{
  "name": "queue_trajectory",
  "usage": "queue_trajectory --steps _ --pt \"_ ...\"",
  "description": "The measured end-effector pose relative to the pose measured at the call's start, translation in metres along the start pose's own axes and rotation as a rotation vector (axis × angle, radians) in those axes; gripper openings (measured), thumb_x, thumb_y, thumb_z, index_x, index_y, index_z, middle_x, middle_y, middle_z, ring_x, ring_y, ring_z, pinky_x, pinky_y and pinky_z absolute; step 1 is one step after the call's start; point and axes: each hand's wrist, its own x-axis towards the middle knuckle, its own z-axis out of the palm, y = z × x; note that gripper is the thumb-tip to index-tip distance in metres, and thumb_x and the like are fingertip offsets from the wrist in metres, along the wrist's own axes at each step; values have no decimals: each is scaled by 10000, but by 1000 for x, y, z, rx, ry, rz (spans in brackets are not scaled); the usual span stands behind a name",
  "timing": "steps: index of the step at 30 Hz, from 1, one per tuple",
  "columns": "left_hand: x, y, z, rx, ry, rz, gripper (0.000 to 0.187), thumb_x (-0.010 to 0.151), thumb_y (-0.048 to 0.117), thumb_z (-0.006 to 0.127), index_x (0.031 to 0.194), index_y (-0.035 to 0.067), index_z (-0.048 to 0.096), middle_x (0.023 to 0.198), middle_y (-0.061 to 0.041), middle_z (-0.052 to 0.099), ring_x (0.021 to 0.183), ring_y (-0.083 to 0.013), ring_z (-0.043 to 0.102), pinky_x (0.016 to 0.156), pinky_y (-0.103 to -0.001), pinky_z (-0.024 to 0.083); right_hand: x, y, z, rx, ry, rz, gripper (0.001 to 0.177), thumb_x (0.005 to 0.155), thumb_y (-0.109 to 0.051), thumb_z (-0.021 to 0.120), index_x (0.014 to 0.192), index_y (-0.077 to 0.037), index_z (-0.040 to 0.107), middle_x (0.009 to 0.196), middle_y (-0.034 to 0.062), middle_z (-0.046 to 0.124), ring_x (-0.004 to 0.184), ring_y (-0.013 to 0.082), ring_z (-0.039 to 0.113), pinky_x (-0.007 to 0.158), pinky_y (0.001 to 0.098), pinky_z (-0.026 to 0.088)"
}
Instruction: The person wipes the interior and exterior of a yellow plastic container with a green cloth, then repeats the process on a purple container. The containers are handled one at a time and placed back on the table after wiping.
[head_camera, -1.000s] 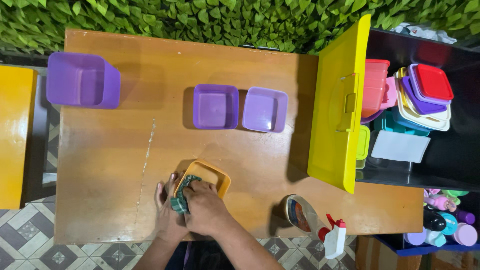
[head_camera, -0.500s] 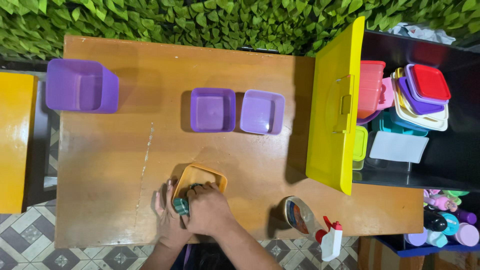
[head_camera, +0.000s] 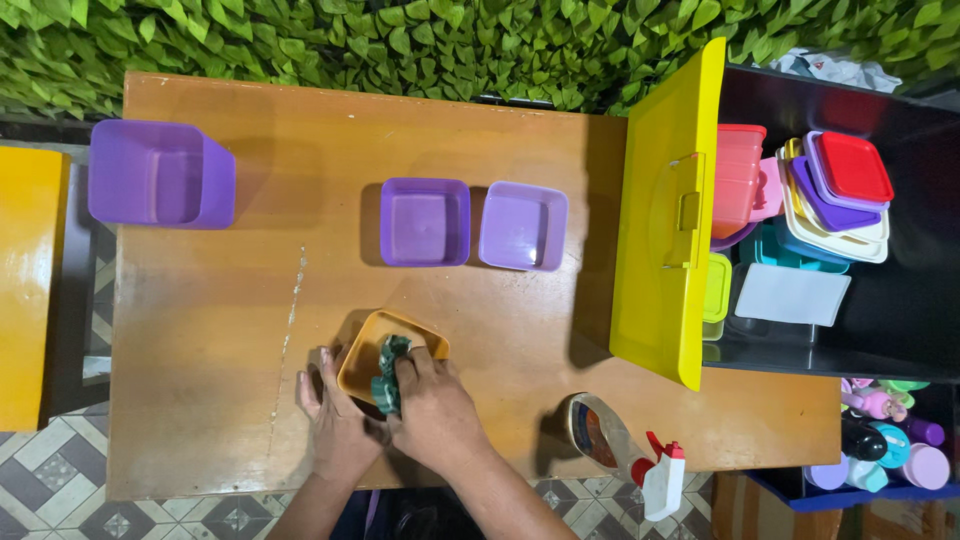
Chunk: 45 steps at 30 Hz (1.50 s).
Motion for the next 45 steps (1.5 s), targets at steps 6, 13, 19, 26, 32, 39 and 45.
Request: queue_trajectory --steps 6,13,19,26,32,39,45 --pt "-1 3 0 -91 48 67 1156 707 300 731 1515 -131 26 1551 -344 307 1490 -433 265 1181 -628 10 8 1 36 -21 170 16 607 710 -35 694 1297 76 585 1257 256 592 1076 407 646 944 443 534" --pt "7 -13 20 57 129 196 584 968 250 564 1477 -7 438 1529 -288 412 1508 -378 315 1250 -607 151 25 -12 53 118 109 45 628 767 -93 700 1350 74 539 1219 305 617 1114 436 659 956 442 559" --pt "10 -6 14 251 -13 193 678 830 298 636 1404 -16 459 1465 -263 419 1494 -425 229 1160 -637 140 23 -6 34 96 -15 -20 457 680 -98 706 1107 48 635 1055 240 675 1021 399 669 1047 488 433" --pt "19 7 -2 107 50 164 818 805 321 668 1457 -42 333 1504 -270 390 1527 -385 253 1208 -603 150 9 12 -5 -10 -185 -160 377 643 -126 740 1005 -38 684 1055 134 694 1045 329 642 1016 503 387" --pt "42 -4 -31 32 -148 289 1027 648 436 795 1425 -46 328 1449 -211 409 1491 -351 261 1214 -587 107 -3 13 -4 -90 -212 -196 458 751 -180 758 1178 -33 678 1126 127 685 1119 320 620 1065 478 387" --pt "67 -5 -58 135 -416 333 1103 585 376 832 1510 44 333 1480 -147 403 1524 -281 215 1260 -513 41 1 8 12 -23 -213 -199 365 681 -81 735 1026 24 683 1116 188 644 1124 359 601 994 450 452" --pt "55 -11 -53 89 -386 304 1026 642 366 793 1476 16 309 1533 -162 392 1532 -275 222 1251 -511 56 -1 11 21 50 -265 -106 318 703 -7 686 1017 39 665 1163 207 647 1150 373 613 961 425 528"
